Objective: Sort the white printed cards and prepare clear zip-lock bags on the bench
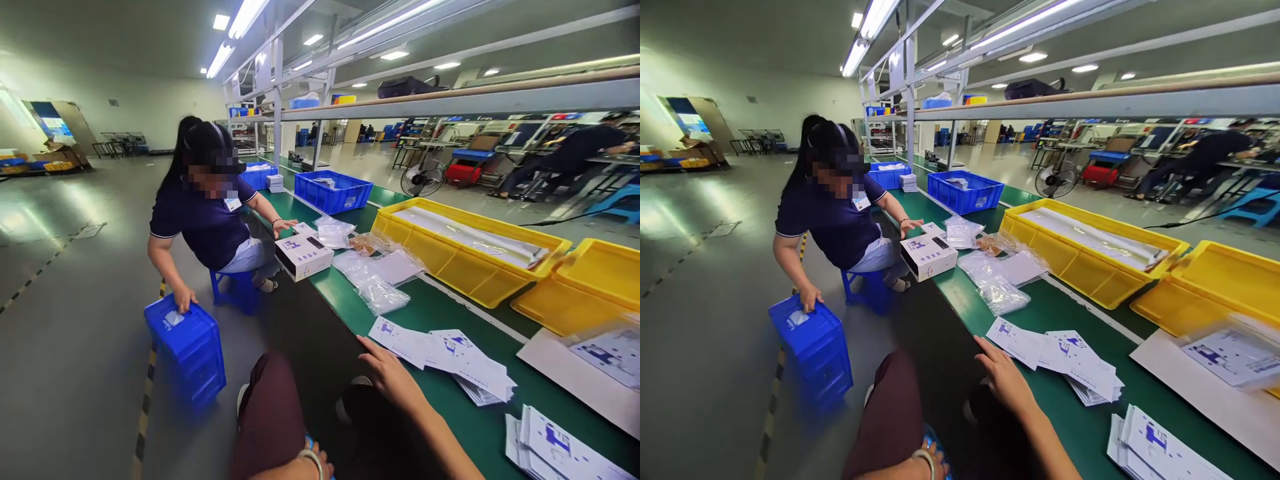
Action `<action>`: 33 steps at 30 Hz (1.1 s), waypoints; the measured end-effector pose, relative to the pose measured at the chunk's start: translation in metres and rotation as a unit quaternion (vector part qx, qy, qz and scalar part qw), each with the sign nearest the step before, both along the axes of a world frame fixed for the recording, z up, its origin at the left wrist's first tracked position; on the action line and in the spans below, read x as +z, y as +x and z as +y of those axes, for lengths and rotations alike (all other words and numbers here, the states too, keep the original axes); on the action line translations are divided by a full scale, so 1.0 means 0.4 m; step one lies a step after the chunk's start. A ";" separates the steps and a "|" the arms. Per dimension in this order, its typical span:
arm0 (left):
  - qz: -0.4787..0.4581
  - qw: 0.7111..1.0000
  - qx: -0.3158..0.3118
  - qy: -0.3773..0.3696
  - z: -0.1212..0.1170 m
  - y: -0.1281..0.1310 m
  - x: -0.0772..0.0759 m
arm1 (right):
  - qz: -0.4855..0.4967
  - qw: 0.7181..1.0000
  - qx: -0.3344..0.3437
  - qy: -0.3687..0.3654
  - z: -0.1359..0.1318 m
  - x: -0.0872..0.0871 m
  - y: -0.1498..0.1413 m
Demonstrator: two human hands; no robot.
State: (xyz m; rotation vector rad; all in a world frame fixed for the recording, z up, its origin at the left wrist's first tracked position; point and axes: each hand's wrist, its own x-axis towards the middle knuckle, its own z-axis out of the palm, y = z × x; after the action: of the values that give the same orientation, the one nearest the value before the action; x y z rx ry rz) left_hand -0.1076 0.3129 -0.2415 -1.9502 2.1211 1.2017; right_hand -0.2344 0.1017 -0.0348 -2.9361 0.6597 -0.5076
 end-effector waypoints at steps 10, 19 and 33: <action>0.007 0.993 0.024 0.113 0.003 0.017 -0.006 | -0.012 1.000 0.007 -0.010 -0.008 -0.025 -0.010; 0.036 0.989 0.043 0.133 0.005 0.018 0.025 | -0.010 1.000 0.005 0.013 -0.005 -0.015 -0.009; 0.230 0.889 0.395 0.012 -0.173 0.171 0.239 | -0.006 0.999 -0.028 0.045 0.012 0.039 0.014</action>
State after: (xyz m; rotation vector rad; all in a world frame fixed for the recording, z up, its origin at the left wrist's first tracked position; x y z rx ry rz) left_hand -0.0393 0.2437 -0.1457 -2.8695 1.3876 1.9455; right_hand -0.2289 0.1065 -0.0192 -2.8366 0.7443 -0.4862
